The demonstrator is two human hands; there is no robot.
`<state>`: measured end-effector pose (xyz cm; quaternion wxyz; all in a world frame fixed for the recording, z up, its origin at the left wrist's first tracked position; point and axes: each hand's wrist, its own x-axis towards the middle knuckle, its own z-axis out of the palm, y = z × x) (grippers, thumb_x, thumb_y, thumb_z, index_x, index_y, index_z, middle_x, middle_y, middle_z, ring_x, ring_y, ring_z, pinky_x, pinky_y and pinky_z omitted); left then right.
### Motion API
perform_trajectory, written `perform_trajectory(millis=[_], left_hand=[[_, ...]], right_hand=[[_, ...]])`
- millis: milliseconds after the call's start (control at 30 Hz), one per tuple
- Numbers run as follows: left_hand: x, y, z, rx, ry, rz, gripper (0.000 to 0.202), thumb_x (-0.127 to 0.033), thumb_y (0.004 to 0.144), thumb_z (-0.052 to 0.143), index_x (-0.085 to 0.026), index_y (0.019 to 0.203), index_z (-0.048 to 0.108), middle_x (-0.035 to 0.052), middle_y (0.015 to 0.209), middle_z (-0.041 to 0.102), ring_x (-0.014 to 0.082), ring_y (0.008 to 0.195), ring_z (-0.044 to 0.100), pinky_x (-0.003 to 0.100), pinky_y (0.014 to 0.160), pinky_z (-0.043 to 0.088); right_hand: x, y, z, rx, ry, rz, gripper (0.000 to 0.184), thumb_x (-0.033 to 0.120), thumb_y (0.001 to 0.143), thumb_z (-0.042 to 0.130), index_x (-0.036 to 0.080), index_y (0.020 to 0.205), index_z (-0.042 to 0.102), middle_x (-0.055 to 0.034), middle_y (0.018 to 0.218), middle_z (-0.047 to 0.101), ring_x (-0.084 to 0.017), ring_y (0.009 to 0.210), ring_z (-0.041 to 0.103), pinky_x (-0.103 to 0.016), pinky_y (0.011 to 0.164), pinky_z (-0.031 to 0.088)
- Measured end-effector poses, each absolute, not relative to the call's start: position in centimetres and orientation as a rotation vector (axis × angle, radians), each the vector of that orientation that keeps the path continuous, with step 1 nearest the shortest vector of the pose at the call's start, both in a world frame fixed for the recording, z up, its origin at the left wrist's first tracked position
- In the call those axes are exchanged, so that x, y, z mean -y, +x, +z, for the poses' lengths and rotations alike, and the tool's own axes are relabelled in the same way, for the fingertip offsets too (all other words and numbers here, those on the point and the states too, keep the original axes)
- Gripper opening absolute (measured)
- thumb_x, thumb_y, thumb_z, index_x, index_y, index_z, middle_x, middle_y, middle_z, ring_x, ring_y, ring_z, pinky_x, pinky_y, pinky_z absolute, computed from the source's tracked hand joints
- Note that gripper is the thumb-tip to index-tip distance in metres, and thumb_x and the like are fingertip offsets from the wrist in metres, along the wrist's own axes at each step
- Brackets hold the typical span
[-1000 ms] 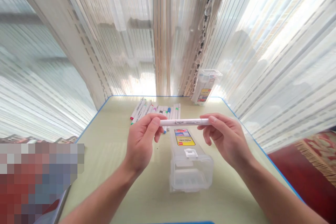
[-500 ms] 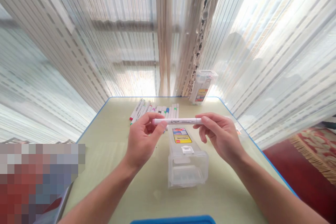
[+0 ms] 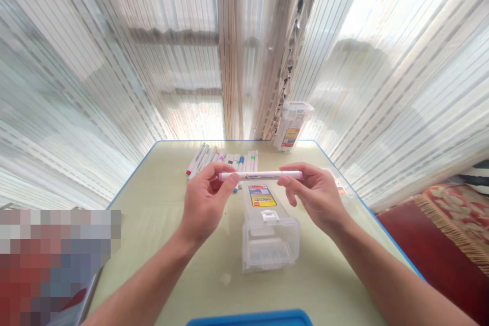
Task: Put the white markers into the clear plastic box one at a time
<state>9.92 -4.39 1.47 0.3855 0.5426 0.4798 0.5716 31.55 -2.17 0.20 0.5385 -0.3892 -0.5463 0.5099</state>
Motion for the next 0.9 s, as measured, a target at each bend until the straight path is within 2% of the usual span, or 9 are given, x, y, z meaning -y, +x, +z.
perform_trajectory(millis=[100, 200, 333, 500, 733, 900], left_hand=[[4.38, 9.89, 1.56, -1.212, 1.38, 1.465, 0.018, -0.033, 0.085, 0.065, -0.015, 0.089, 0.066, -0.0046, 0.054, 0.048, 0.008, 0.049, 0.043, 0.021, 0.047, 0.033], [4.3, 9.84, 1.54, -1.182, 1.367, 1.453, 0.019, -0.033, 0.088, 0.06, -0.015, 0.09, 0.065, -0.0034, 0.056, 0.049, 0.0085, 0.05, 0.043, 0.022, 0.047, 0.032], [4.24, 9.84, 1.49, -1.177, 1.381, 1.454, 0.019, -0.033, 0.089, 0.059, -0.015, 0.09, 0.065, -0.0033, 0.057, 0.05, 0.0081, 0.05, 0.044, 0.022, 0.048, 0.033], [4.29, 9.88, 1.44, -1.218, 1.402, 1.435, 0.018, -0.032, 0.082, 0.068, -0.015, 0.088, 0.064, -0.004, 0.06, 0.053, 0.0071, 0.05, 0.045, 0.02, 0.047, 0.033], [4.05, 9.79, 0.77, -1.211, 1.426, 1.393, 0.022, -0.035, 0.081, 0.071, -0.016, 0.089, 0.063, -0.0018, 0.067, 0.059, 0.01, 0.06, 0.056, 0.02, 0.052, 0.039], [4.08, 9.83, 0.85, -1.205, 1.432, 1.422, 0.018, -0.033, 0.086, 0.064, -0.015, 0.088, 0.064, -0.0052, 0.058, 0.049, 0.0061, 0.051, 0.044, 0.02, 0.048, 0.032]], right_hand=[[2.15, 31.73, 0.13, 1.301, -0.905, 1.232, 0.023, 0.033, 0.08, 0.076, 0.02, 0.098, 0.073, 0.0002, 0.062, 0.067, -0.009, 0.043, 0.051, -0.025, 0.046, 0.041], [2.13, 31.84, 0.07, 1.294, -0.895, 1.248, 0.022, 0.032, 0.082, 0.073, 0.019, 0.1, 0.073, -0.0033, 0.073, 0.072, -0.008, 0.044, 0.052, -0.026, 0.047, 0.042], [2.1, 31.82, 0.02, 1.286, -0.908, 1.24, 0.022, 0.032, 0.082, 0.074, 0.019, 0.099, 0.073, -0.0033, 0.072, 0.072, -0.009, 0.045, 0.053, -0.025, 0.048, 0.042], [2.05, 31.8, -0.02, 1.278, -0.927, 1.233, 0.02, 0.032, 0.079, 0.077, 0.019, 0.095, 0.073, -0.002, 0.069, 0.071, -0.008, 0.044, 0.052, -0.024, 0.046, 0.039], [2.1, 31.7, 0.19, 1.272, -0.957, 1.22, 0.02, 0.033, 0.078, 0.078, 0.018, 0.091, 0.073, -0.0003, 0.063, 0.068, -0.007, 0.042, 0.051, -0.022, 0.045, 0.037], [2.04, 31.65, 0.21, 1.264, -0.946, 1.233, 0.019, 0.034, 0.08, 0.075, 0.018, 0.089, 0.073, -0.0021, 0.067, 0.07, -0.006, 0.042, 0.052, -0.022, 0.044, 0.037]])
